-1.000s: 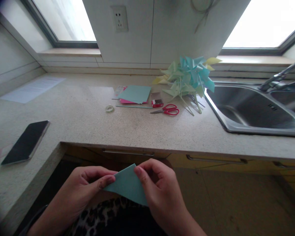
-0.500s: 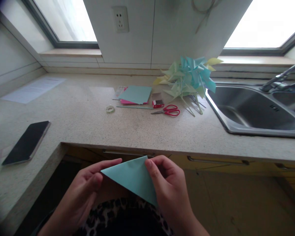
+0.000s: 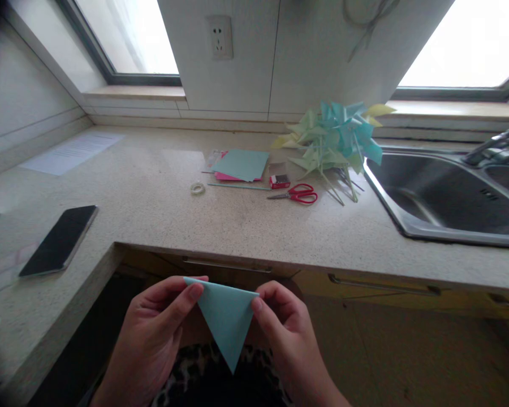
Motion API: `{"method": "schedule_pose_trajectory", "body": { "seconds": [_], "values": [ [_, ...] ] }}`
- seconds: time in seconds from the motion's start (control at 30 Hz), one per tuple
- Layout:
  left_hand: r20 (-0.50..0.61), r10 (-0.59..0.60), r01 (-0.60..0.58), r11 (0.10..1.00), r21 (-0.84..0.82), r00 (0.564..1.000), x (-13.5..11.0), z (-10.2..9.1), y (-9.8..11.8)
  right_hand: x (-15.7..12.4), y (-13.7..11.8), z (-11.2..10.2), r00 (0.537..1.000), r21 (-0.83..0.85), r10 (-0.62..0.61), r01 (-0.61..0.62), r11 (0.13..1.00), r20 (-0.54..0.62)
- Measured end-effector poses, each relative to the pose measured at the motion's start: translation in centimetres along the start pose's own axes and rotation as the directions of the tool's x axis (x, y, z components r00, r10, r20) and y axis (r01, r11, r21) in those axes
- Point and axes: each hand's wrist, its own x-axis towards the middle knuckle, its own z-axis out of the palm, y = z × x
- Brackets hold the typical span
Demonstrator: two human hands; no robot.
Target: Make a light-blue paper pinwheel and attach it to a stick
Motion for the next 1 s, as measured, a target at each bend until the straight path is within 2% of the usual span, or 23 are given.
{"method": "schedule_pose_trajectory", "body": {
  "seconds": [0.13,0.23,0.43,0.67,0.9,1.0],
  "values": [
    [0.088,-0.058,0.045,0.989,0.144,0.994,-0.2,0.2,1.3,-0.4,-0.9,0.3,0.995,-0.104,-0.092,0.095,0.990,0.028],
    [0.130,-0.091,0.057,0.969,0.241,0.987,-0.4,0.2,1.8,-0.6,-1.7,0.6,0.990,-0.223,-0.099,0.120,0.967,0.105],
    [0.152,-0.049,-0.006,0.939,0.345,0.987,-0.6,0.1,1.9,-0.6,-2.2,0.8,0.961,-0.385,-0.163,0.240,0.891,0.223],
    [0.109,-0.015,-0.007,0.978,0.207,0.994,-0.5,0.6,1.6,-0.6,-1.9,0.7,0.949,-0.423,-0.194,0.286,0.860,0.248],
    [0.079,-0.058,0.053,0.997,0.054,0.995,-0.7,0.3,1.1,-0.6,-2.0,0.9,0.937,-0.443,-0.221,0.325,0.836,0.270],
    [0.063,-0.058,0.055,0.997,0.052,0.996,-0.8,0.1,0.9,-0.6,-1.8,0.9,0.933,-0.432,-0.229,0.334,0.838,0.279]
  ]
}}
